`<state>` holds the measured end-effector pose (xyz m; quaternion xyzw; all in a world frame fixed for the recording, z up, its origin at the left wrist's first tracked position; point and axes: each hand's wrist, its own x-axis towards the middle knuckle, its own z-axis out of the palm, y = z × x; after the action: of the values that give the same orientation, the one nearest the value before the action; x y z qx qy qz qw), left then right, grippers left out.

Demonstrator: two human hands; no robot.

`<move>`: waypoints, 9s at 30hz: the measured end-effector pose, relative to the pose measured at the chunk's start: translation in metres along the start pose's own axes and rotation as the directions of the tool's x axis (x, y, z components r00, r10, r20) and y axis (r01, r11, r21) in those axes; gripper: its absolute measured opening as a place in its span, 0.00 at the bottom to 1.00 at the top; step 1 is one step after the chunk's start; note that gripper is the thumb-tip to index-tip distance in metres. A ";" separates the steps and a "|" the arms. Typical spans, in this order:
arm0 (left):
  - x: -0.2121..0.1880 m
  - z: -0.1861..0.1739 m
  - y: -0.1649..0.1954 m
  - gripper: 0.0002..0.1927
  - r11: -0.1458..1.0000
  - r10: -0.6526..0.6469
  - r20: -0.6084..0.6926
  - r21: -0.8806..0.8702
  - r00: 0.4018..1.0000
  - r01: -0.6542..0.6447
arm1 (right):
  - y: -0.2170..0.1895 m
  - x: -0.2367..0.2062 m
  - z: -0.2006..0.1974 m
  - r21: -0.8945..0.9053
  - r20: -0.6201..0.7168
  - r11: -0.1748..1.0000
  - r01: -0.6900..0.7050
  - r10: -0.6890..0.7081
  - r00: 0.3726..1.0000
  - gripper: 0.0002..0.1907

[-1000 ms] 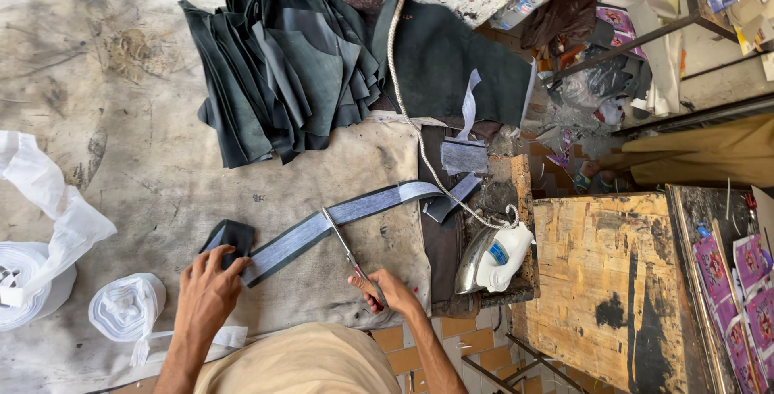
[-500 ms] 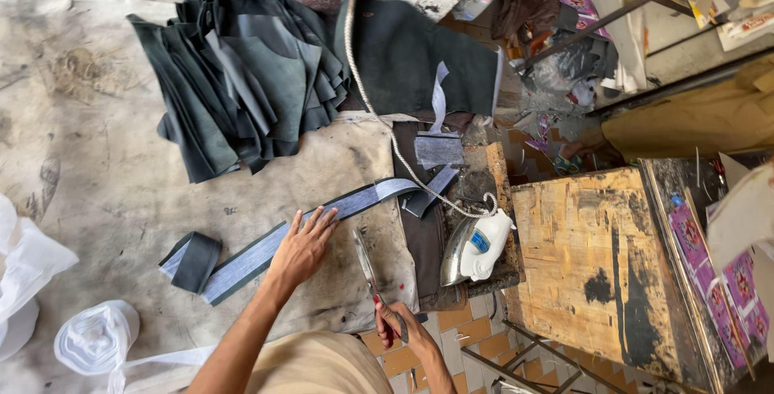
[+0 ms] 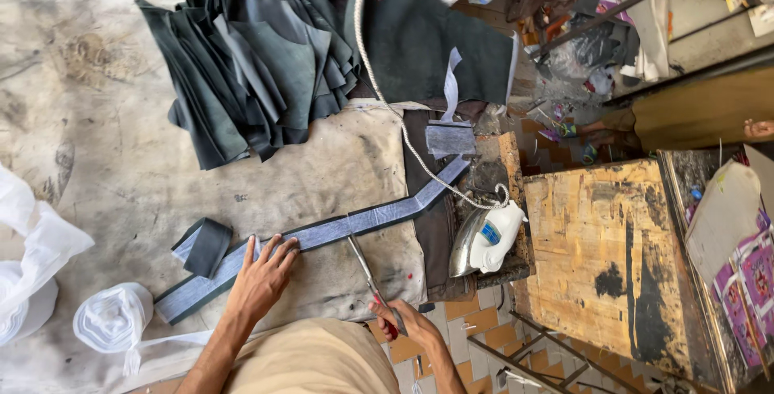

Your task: The person aligns a strip of white fusible interfacing onto a dark fabric piece, then uses a hot iron to bond them. They repeat this process on a second fabric piece, trimming excess interfacing with scissors. The finished pieces are set aside on the workbench.

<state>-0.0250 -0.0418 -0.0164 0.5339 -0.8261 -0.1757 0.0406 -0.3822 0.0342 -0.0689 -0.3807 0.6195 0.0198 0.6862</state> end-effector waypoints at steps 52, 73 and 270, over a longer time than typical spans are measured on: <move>0.084 -0.005 0.048 0.29 0.978 0.145 0.091 0.135 0.985 -0.156 | 0.020 -0.055 -0.034 0.124 -0.175 0.991 0.043 -0.021 0.984 0.43; -0.008 -0.004 -0.018 0.19 0.983 -0.138 -0.107 -0.139 0.985 0.122 | -0.046 0.018 -0.008 -0.067 -0.020 0.996 0.058 -0.060 0.998 0.40; -0.094 -0.009 -0.058 0.23 -0.514 -0.589 0.383 -0.857 0.711 0.036 | -0.289 -0.048 0.186 -0.565 0.051 0.116 0.817 -0.983 0.175 0.18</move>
<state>0.0674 0.0190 -0.0164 0.5239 -0.0529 -0.6650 0.5296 -0.0943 -0.0476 0.1061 -0.8302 0.3276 -0.3254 0.3124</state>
